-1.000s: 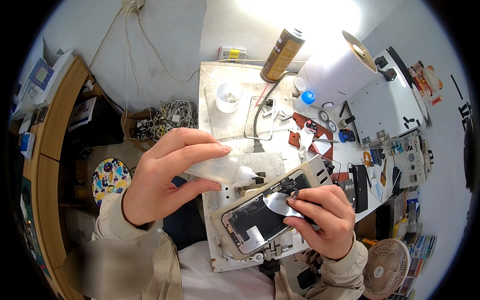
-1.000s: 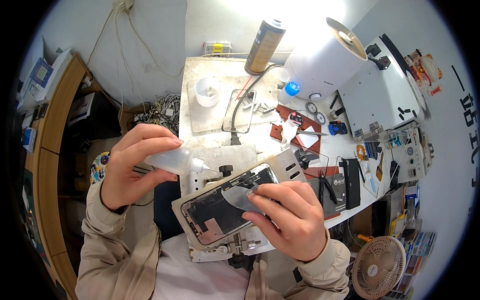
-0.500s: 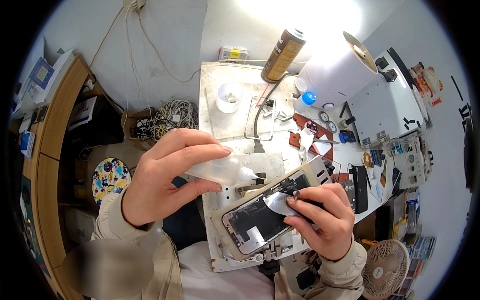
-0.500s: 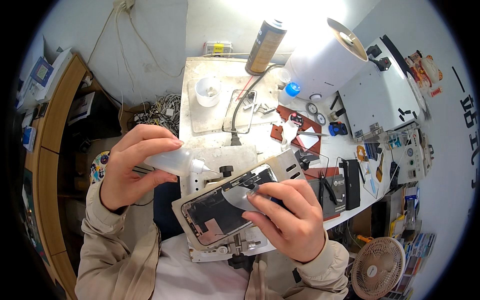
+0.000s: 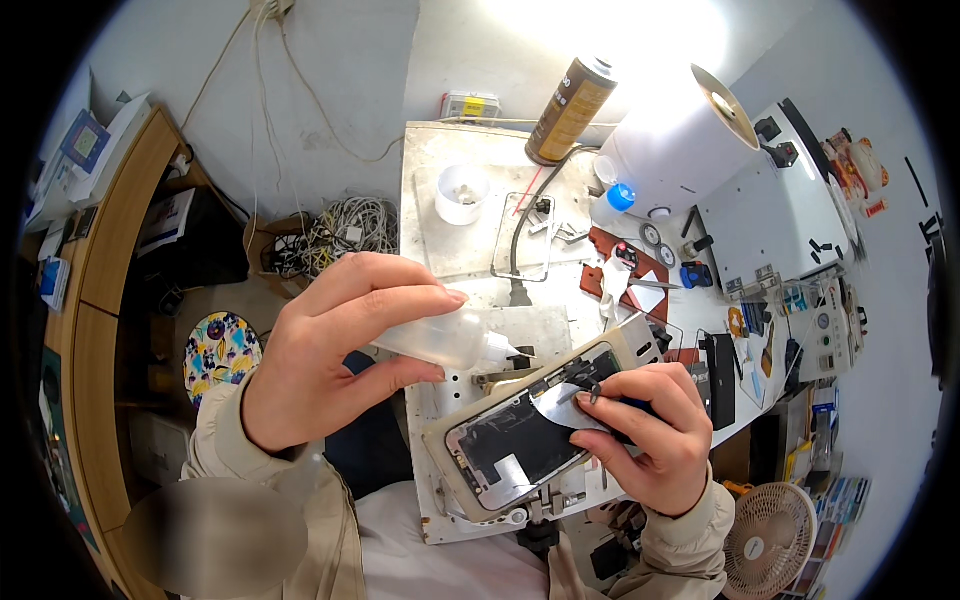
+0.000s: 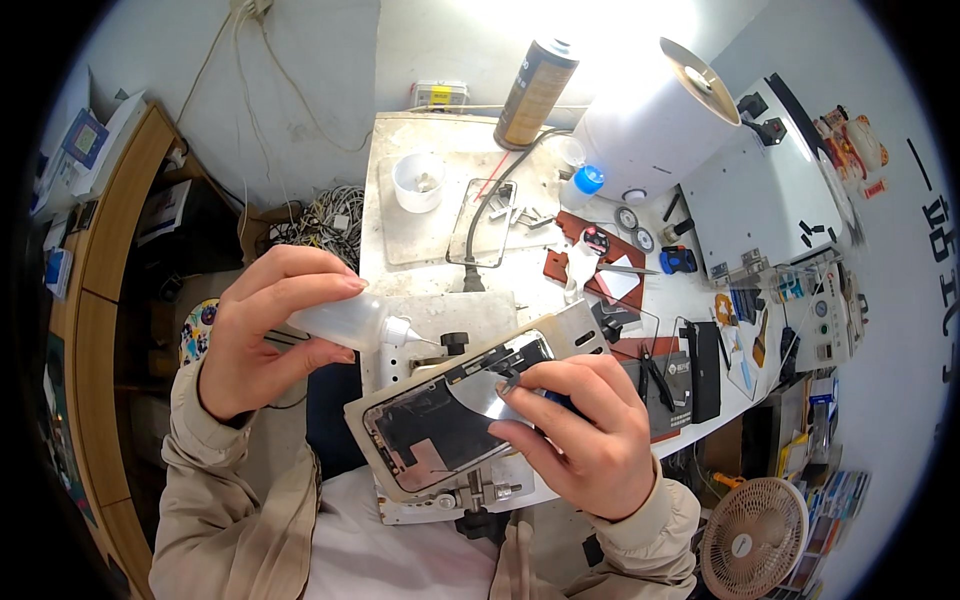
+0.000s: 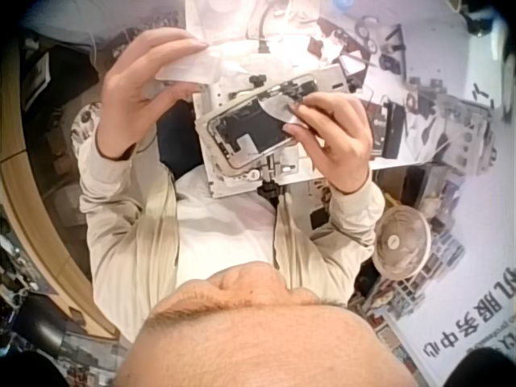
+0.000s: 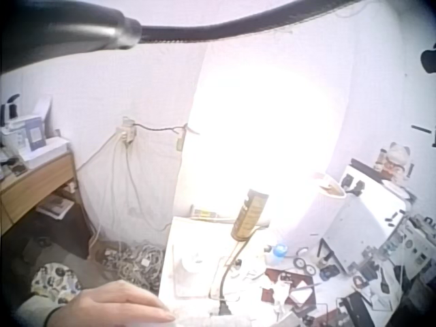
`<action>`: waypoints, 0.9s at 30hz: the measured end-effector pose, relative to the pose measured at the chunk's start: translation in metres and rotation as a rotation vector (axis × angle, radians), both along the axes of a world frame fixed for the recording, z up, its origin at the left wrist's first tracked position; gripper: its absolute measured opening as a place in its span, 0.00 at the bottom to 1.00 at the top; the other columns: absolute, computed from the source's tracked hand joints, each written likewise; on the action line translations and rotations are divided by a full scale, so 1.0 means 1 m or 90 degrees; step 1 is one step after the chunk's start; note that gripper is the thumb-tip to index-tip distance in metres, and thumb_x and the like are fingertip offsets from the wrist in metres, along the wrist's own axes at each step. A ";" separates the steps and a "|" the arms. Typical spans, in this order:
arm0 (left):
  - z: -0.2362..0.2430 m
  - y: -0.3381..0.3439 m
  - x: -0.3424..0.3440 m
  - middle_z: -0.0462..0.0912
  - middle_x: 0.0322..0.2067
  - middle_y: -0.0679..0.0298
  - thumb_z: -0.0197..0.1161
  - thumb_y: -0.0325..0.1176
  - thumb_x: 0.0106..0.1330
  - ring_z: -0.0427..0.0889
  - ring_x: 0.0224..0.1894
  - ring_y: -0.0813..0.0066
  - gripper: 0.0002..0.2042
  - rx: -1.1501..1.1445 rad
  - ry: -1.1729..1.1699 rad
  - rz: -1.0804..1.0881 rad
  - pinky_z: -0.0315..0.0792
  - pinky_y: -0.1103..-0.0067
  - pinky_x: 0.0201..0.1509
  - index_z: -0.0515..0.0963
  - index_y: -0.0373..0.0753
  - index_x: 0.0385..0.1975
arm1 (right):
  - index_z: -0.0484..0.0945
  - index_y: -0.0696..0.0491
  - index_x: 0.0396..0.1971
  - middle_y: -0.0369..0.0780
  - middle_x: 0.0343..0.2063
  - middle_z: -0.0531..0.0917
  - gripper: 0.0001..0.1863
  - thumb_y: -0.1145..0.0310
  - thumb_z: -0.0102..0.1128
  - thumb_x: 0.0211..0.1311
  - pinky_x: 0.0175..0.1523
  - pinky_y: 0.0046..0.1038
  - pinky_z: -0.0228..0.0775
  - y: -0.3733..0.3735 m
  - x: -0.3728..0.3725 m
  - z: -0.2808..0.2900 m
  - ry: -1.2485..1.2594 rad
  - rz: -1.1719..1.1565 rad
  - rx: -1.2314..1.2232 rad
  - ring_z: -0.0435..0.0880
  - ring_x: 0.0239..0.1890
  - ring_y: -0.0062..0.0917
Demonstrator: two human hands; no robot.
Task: The person applies a liquid solution to the edges of a smartphone screen using a small bottle and a metal spatula. They then use tweezers to remove a thin film from the screen surface. Finally, they put on a protective glove and use a small brush to clean the internal components of the device.
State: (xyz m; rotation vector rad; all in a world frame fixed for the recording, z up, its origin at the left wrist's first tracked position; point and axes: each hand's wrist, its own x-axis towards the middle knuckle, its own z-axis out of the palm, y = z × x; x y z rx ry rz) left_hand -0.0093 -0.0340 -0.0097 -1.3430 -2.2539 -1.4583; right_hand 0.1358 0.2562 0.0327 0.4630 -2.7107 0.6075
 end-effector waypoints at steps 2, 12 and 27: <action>-0.001 -0.002 0.000 0.85 0.54 0.56 0.82 0.35 0.57 0.85 0.53 0.60 0.26 -0.001 0.000 0.000 0.79 0.69 0.56 0.85 0.37 0.57 | 0.93 0.55 0.40 0.38 0.40 0.86 0.21 0.69 0.86 0.40 0.45 0.34 0.76 0.000 -0.001 -0.001 -0.001 0.005 0.001 0.82 0.41 0.34; -0.001 -0.001 0.000 0.85 0.54 0.56 0.82 0.37 0.58 0.85 0.53 0.60 0.26 -0.001 -0.002 0.002 0.79 0.69 0.56 0.85 0.37 0.56 | 0.92 0.54 0.38 0.38 0.41 0.87 0.20 0.69 0.86 0.42 0.46 0.35 0.76 0.006 -0.005 0.001 -0.006 0.020 -0.007 0.82 0.42 0.35; -0.001 0.000 0.001 0.84 0.54 0.57 0.83 0.37 0.57 0.85 0.53 0.61 0.27 -0.014 0.000 0.005 0.79 0.70 0.55 0.85 0.38 0.57 | 0.92 0.54 0.38 0.38 0.41 0.87 0.20 0.69 0.86 0.41 0.45 0.34 0.75 0.008 -0.008 -0.001 -0.001 0.032 -0.024 0.82 0.42 0.34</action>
